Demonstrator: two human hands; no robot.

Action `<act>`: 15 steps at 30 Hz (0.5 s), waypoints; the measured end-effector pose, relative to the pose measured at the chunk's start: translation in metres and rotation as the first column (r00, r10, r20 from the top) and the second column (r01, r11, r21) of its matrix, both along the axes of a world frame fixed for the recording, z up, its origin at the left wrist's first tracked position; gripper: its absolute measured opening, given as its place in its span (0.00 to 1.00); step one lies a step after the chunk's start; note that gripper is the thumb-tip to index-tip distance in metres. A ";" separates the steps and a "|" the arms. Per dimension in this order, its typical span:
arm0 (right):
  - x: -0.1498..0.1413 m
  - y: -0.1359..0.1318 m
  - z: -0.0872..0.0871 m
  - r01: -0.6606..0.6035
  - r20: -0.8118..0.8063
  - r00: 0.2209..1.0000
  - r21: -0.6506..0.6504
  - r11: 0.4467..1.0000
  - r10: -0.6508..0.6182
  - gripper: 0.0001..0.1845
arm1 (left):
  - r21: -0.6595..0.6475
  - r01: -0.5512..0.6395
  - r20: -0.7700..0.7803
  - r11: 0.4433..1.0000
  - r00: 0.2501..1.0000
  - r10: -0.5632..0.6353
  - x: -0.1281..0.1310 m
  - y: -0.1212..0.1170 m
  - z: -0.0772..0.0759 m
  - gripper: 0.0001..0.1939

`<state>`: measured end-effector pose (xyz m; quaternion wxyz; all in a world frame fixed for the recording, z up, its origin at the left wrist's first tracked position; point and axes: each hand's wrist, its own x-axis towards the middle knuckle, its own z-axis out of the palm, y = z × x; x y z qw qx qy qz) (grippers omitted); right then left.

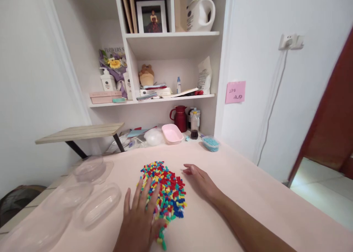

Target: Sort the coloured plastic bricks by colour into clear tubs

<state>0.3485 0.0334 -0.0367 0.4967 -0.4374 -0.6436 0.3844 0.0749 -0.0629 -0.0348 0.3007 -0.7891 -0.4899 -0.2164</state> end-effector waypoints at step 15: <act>-0.004 0.007 0.004 -0.025 0.130 0.991 -0.027 0.999 0.028 0.30 | 0.365 0.392 -0.196 0.845 0.919 -0.342 0.027 0.024 0.000 0.17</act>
